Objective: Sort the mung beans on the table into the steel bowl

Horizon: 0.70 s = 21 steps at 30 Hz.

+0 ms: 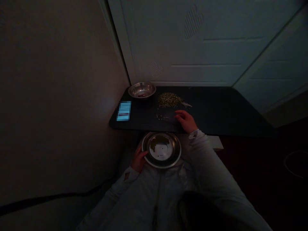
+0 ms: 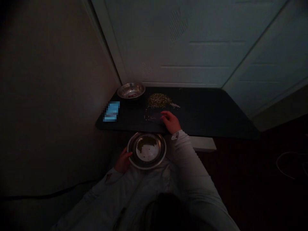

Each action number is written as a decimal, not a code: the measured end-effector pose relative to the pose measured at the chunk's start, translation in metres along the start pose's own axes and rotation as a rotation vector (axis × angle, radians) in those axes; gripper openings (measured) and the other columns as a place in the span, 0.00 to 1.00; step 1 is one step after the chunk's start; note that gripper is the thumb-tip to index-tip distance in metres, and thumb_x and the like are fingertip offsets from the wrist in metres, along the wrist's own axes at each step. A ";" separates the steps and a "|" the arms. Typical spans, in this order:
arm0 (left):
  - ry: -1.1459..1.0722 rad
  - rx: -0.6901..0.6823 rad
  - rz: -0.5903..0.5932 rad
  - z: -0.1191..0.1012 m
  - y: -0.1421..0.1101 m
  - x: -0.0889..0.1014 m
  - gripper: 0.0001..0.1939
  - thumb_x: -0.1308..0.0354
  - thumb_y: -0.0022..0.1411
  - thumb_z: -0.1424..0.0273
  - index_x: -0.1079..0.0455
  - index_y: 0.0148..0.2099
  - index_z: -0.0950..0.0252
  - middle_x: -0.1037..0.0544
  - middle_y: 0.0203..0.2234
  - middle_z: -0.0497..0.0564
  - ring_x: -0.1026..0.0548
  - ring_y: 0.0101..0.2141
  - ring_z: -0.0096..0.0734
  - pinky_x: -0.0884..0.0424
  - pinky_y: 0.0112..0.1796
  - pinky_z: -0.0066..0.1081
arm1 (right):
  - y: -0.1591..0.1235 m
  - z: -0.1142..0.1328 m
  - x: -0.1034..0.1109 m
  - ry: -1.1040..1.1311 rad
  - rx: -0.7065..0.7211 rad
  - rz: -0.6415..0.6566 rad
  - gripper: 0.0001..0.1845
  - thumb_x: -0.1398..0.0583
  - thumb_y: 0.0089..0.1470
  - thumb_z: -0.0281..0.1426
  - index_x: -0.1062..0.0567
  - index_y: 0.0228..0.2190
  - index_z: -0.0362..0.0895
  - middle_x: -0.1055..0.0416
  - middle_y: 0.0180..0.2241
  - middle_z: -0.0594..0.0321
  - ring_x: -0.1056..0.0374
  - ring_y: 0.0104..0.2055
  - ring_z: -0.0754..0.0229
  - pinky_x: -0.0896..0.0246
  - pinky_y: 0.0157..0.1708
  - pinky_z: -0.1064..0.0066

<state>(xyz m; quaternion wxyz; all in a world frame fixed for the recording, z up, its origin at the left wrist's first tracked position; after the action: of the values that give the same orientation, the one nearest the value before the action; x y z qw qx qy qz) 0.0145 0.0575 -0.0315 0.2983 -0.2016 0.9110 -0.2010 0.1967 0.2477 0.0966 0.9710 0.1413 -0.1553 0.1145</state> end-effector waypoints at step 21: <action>-0.014 -0.037 -0.010 -0.003 -0.001 -0.001 0.23 0.42 0.37 0.74 0.34 0.42 0.62 0.26 0.34 0.50 0.30 0.38 0.39 0.35 0.36 0.34 | 0.002 0.004 -0.009 -0.051 0.017 0.027 0.14 0.48 0.42 0.33 0.33 0.35 0.44 0.32 0.27 0.65 0.39 0.26 0.66 0.44 0.29 0.72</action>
<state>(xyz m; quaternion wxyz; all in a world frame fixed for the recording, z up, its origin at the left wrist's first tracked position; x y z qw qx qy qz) 0.0140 0.0578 -0.0280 0.2999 -0.2131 0.9114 -0.1843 0.1872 0.2467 0.0977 0.9639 0.1503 -0.1808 0.1252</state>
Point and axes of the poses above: each hand's wrist, its own y-axis towards the middle knuckle, its own x-axis out of the back of the hand, z = x × y, the point moved 9 cm from there along y, towards the middle knuckle
